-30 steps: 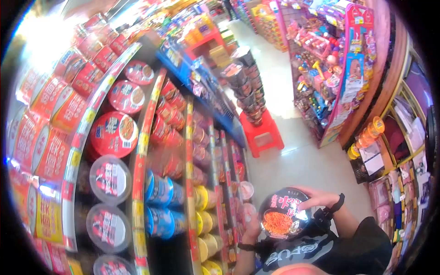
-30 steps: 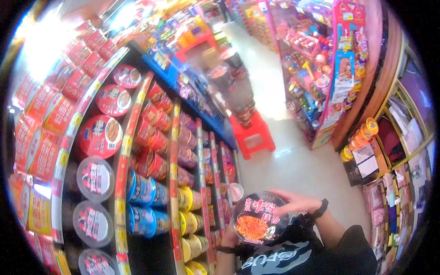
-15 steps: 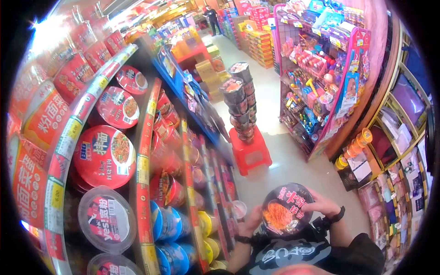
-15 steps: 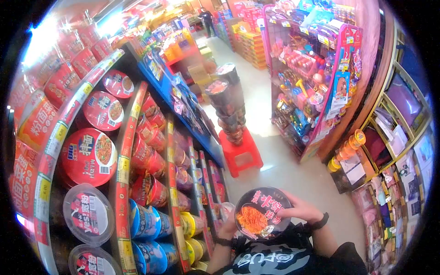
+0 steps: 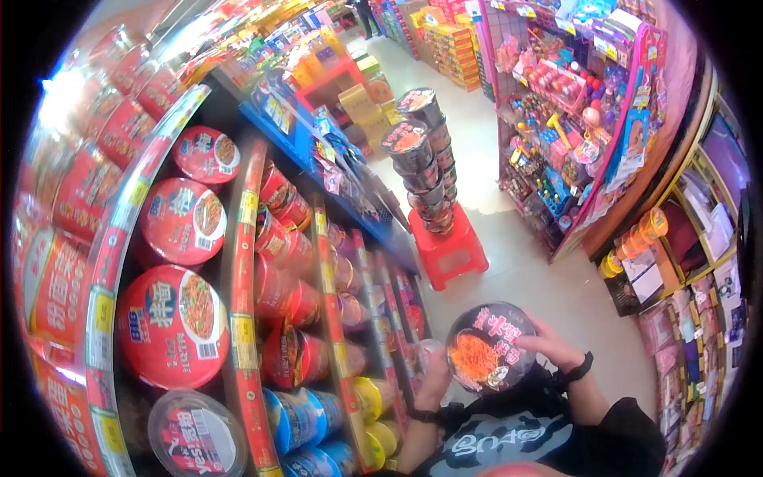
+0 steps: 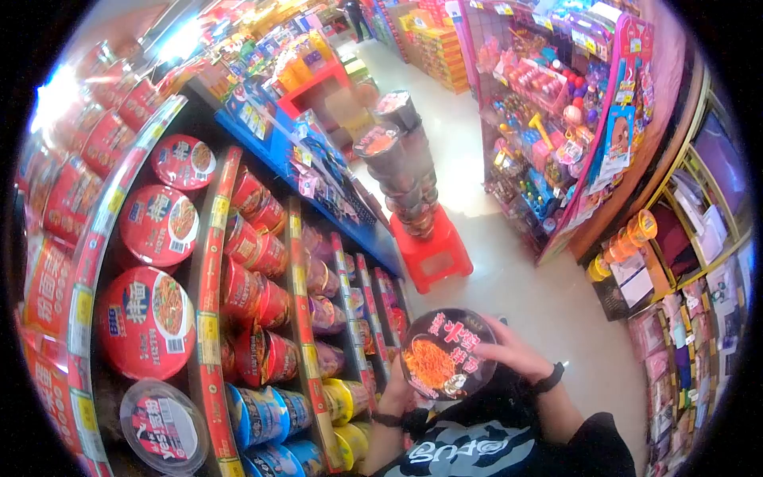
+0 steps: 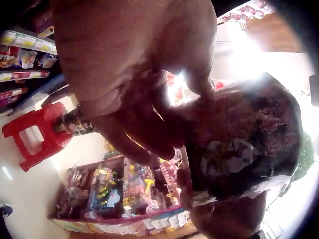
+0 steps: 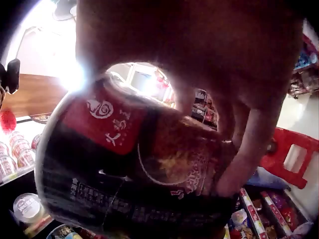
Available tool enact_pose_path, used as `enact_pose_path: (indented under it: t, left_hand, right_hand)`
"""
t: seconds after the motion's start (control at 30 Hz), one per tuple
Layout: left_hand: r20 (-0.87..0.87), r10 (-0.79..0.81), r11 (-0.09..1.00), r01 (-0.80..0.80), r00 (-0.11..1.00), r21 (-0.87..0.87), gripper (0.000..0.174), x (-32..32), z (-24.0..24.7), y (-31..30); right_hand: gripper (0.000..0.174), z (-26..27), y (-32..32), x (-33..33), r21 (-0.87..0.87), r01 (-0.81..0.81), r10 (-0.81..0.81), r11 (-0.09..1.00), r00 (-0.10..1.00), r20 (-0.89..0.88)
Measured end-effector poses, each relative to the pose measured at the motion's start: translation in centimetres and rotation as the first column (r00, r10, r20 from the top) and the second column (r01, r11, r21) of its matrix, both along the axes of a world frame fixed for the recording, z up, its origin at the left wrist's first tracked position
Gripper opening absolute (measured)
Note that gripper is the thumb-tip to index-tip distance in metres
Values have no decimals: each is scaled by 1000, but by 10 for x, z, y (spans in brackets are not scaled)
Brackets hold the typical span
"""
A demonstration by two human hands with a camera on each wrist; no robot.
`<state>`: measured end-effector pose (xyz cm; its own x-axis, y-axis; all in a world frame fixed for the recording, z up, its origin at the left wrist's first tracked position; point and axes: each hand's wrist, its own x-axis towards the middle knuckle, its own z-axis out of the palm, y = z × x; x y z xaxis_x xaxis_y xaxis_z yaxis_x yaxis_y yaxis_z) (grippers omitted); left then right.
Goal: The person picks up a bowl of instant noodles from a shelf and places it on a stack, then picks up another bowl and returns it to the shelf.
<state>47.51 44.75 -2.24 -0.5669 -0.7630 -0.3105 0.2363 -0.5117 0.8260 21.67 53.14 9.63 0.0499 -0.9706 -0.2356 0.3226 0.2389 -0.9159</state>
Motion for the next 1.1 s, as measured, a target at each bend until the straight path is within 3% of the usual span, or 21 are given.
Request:
enact_pose_path:
  t: [0.1, 0.13, 0.17, 0.23, 0.27, 0.4, 0.5, 0.53, 0.63, 0.67, 0.8, 0.93, 1.03, 1.07, 1.1]
  left_hand:
    - [-94, 61, 990, -48, 994, 132, 32, -20, -12, -23]
    - [5, 34, 997, -34, 999, -77, 31, -32, -13, -31]
    - [-15, 37, 998, -37, 999, -50, 32, -40, -14, -37]
    - [-59, 38, 999, -38, 998, -2, 32, -56, -8, -52]
    - [80, 64, 998, -63, 995, -5, 34, -68, -3, -64]
    - [54, 27, 999, -25, 998, -47, 36, -120, 39, -100]
    - [95, 12, 1000, -14, 995, 24, 38, -149, 30, -120]
    - [59, -39, 999, 38, 997, 15, 56, -157, 33, -123]
    - [76, -141, 977, 151, 987, -152, 82, -179, 32, -129]
    - [53, -166, 977, 172, 985, -128, 101, -186, 29, -133]
    - [10, -153, 982, 153, 988, -114, 96, -205, 58, -139]
    - [129, -79, 986, 97, 988, -136, 87, -199, 52, -147]
    - [316, 14, 993, 24, 949, -114, 86, -208, 64, -158]
    - [404, 14, 992, 37, 915, -119, 87, -198, 44, -159]
    - [346, -3, 996, 34, 938, -83, 87, -196, 43, -162]
  right_hand:
    - [73, -14, -23, -19, 13, 53, -54, 999, 995, 80]
    - [73, -20, -34, -27, 8, 64, -65, 998, 989, 136]
    - [73, -21, -46, -36, 3, 76, -75, 997, 979, 190]
    - [71, -14, -64, -56, -25, 48, -44, 999, 988, 145]
    - [71, -11, -73, -69, -34, 36, -32, 999, 993, 118]
    - [69, -2, -99, -110, -56, 60, -56, 997, 997, 61]
    - [69, 6, -110, -145, -17, 60, -59, 998, 997, 54]
    - [68, 7, -114, -157, 2, 56, -56, 998, 997, 55]
    - [66, 2, -124, -185, -5, 84, -83, 996, 993, 83]
    - [65, -1, -128, -192, 14, 92, -93, 996, 991, 94]
    - [63, -7, -148, -210, 53, 59, -64, 997, 992, 104]
    - [61, -6, -165, -209, 70, 26, -35, 997, 991, 130]
    - [62, -8, -176, -209, 117, 47, -68, 992, 979, 190]
    - [63, -6, -182, -208, 107, 34, -55, 994, 977, 207]
    - [63, -6, -186, -208, 95, 16, -37, 995, 974, 223]
